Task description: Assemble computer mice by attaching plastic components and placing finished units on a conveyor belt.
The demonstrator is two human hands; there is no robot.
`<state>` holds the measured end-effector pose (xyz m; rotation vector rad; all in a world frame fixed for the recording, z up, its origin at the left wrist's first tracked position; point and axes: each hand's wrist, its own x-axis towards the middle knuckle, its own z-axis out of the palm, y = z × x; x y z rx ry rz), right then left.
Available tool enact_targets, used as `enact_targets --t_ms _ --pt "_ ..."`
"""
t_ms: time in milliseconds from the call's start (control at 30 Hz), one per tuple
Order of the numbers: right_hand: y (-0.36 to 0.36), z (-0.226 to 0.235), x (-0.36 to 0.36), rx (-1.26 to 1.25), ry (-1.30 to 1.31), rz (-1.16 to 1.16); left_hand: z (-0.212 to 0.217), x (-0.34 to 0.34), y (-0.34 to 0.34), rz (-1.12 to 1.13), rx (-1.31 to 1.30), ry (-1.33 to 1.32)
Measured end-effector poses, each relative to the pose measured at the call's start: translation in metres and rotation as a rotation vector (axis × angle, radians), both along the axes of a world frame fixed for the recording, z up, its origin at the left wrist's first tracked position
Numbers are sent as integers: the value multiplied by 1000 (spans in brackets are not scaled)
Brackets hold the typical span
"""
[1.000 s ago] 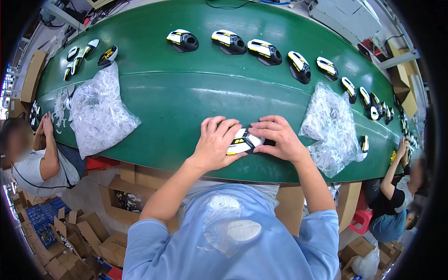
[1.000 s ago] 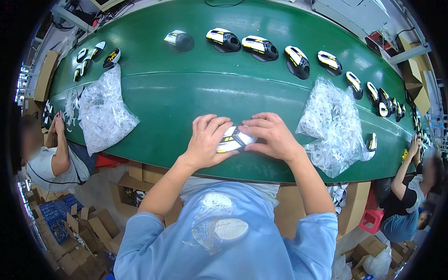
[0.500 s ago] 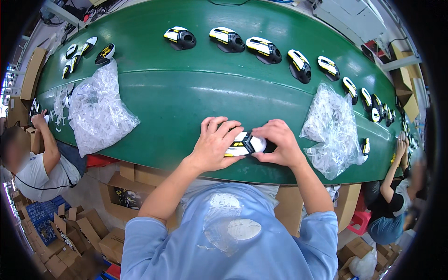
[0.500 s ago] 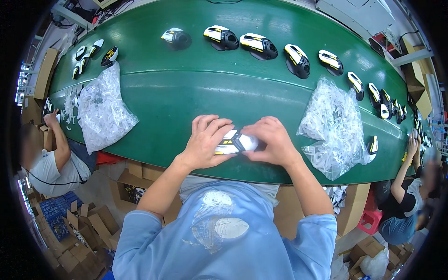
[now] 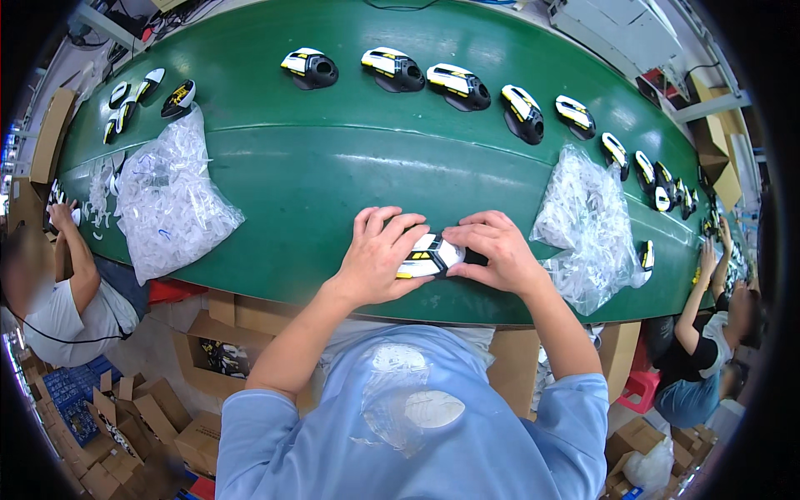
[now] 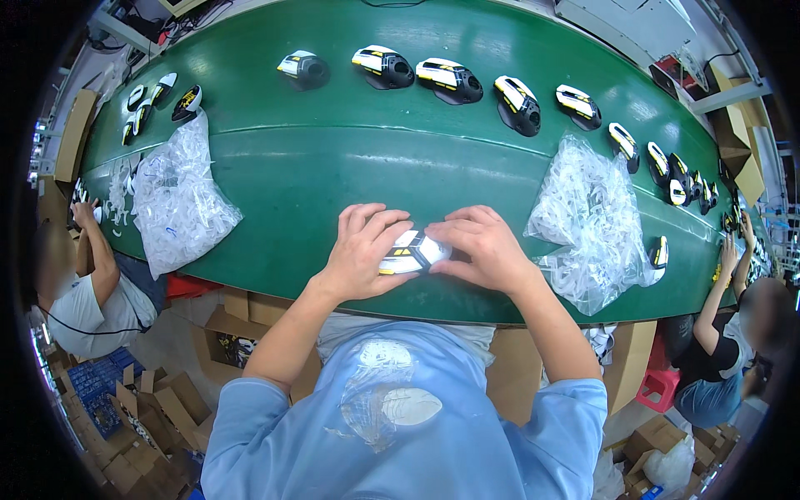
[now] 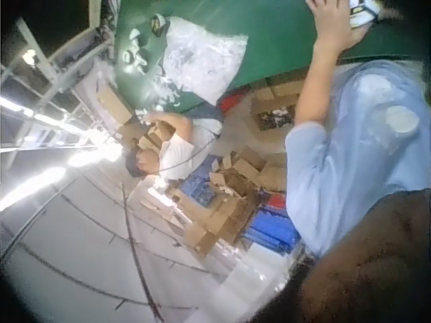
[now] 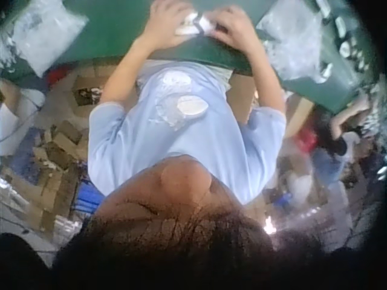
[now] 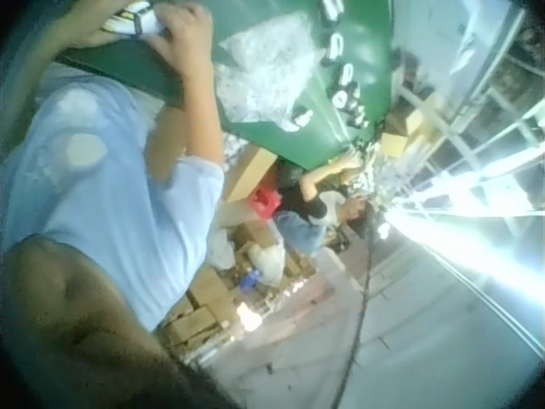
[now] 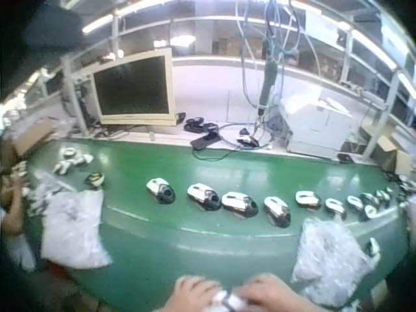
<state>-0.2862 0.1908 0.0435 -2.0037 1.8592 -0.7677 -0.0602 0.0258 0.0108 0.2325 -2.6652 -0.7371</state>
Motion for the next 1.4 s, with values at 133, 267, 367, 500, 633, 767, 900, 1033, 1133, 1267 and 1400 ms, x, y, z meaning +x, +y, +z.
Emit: enact_targets --t_ms 133,267,367,500,633,767,900,1033,1133,1267,1400 --pt "2 6 0 19 19 7 0 -1 1 -4 -5 -2" --pt "2 10 -1 91 36 11 1 -3 7 36 7 -41" --pt "3 13 0 125 68 0 -2 -4 9 38 18 -58" --pt "6 14 4 200 49 -40 -5 -7 10 27 -11 -67" --pt "7 7 9 215 -20 -47 -6 -6 8 14 -18 -52" --pt "8 7 10 148 65 -51 -9 -7 9 2 -2 -41" --pt "6 6 7 74 209 19 -7 -8 8 7 6 -12" --pt "11 -5 10 15 205 0 -6 -6 6 -11 -40 -22" --pt "8 -12 10 -20 157 -24 -8 -14 5 -29 -15 1" --pt "9 -10 16 26 7 -103 -11 -19 13 52 19 79" --pt "10 -10 6 21 20 -71 -13 -20 10 6 -37 101"
